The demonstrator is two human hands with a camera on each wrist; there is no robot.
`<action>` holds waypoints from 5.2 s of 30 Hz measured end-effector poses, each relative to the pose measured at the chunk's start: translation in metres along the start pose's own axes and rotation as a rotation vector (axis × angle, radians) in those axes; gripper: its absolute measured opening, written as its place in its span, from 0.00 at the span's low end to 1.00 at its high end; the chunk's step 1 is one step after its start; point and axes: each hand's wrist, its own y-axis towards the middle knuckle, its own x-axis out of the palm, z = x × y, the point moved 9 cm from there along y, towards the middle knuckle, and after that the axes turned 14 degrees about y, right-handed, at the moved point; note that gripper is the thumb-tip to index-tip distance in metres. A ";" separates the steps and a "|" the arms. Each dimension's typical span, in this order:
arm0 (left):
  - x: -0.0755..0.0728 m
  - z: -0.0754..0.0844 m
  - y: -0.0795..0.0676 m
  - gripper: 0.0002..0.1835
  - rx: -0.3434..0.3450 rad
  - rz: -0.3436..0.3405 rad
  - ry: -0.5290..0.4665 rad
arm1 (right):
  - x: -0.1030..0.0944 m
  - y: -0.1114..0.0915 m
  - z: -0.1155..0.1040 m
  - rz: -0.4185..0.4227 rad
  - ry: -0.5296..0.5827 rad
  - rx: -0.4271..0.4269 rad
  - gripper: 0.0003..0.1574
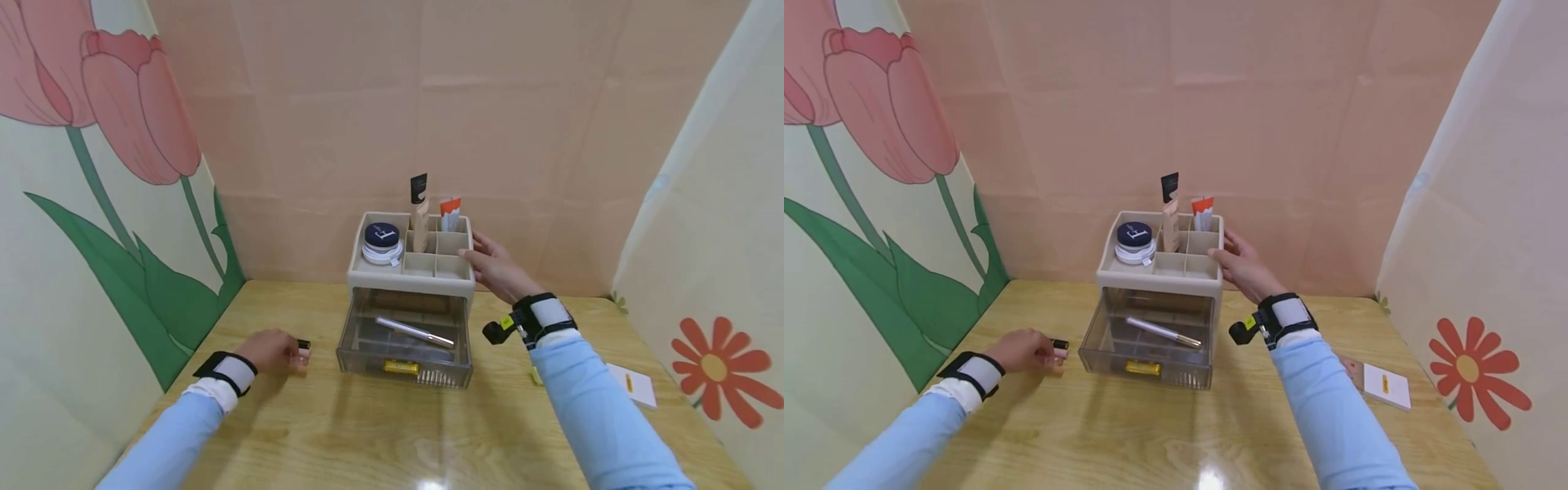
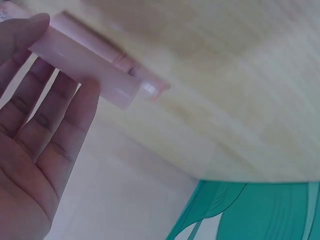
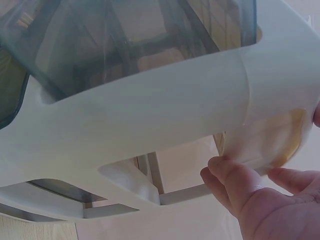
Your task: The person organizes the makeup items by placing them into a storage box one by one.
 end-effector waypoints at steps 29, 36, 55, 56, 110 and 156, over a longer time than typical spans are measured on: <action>-0.212 0.066 -0.015 0.05 0.278 0.220 0.105 | 0.001 -0.001 -0.002 0.003 -0.021 0.001 0.43; -0.233 0.087 -0.008 0.05 0.328 0.195 0.121 | 0.000 -0.001 -0.001 0.012 -0.025 0.014 0.43; -0.260 0.173 0.014 0.00 0.604 0.156 0.209 | 0.008 -0.003 -0.005 -0.012 0.009 -0.020 0.43; -0.260 0.177 0.016 0.00 0.613 0.153 0.208 | 0.009 -0.003 -0.006 -0.016 0.008 -0.024 0.43; -0.170 0.248 0.059 0.03 0.710 -0.171 0.262 | 0.014 -0.007 -0.003 -0.012 -0.011 -0.008 0.42; -0.227 0.179 0.045 0.07 0.539 -0.069 0.134 | 0.001 -0.006 -0.005 0.004 -0.015 -0.016 0.43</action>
